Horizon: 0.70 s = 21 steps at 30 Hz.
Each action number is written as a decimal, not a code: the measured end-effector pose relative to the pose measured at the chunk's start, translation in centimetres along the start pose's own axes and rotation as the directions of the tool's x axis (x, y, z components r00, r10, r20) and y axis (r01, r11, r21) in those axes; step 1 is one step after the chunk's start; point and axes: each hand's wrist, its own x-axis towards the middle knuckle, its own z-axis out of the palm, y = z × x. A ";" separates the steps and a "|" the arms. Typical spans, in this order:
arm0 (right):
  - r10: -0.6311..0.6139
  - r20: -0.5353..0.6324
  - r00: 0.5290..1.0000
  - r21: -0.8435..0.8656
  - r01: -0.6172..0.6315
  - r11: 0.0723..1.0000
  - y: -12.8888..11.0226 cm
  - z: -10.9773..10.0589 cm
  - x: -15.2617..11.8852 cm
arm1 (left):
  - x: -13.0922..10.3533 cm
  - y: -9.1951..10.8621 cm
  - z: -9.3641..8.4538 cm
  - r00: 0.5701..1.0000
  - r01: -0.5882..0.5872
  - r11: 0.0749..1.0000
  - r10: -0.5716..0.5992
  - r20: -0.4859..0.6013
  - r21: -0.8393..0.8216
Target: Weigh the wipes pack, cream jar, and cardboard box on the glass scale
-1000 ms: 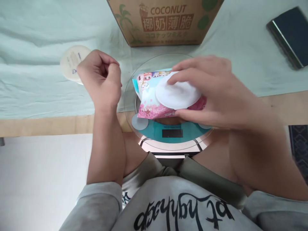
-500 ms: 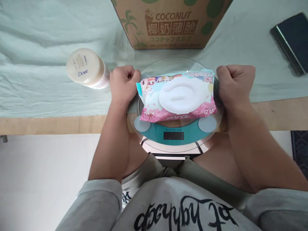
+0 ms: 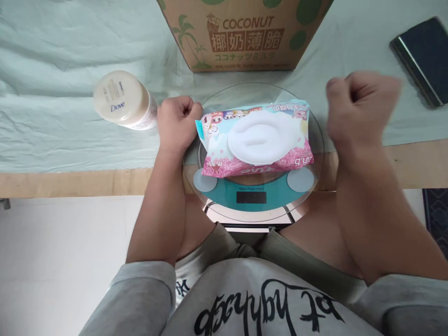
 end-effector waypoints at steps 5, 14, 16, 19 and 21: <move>-0.469 0.138 0.872 0.136 0.452 0.881 -5.7 -1.8 -1.4 | 0.2 -0.9 0.1 0.999 -0.039 0.999 0.039 0.011 -0.021; -0.630 0.383 0.676 0.048 0.666 0.744 -5.6 1.0 -3.5 | 0.2 -1.0 0.2 0.998 -0.062 0.997 0.062 0.002 -0.051; -0.657 0.351 0.667 0.082 0.677 0.731 -5.8 0.6 -3.1 | 0.2 -1.1 0.2 0.997 -0.073 0.995 0.073 -0.005 -0.066; -0.634 0.326 0.702 0.080 0.647 0.758 -7.1 -0.9 -3.0 | 0.1 -0.9 0.1 0.997 -0.071 0.995 0.070 -0.027 -0.063; -0.512 0.287 0.810 0.083 0.511 0.855 -7.4 -2.4 -3.1 | 0.0 -0.7 0.0 0.997 -0.069 0.996 0.068 -0.028 -0.060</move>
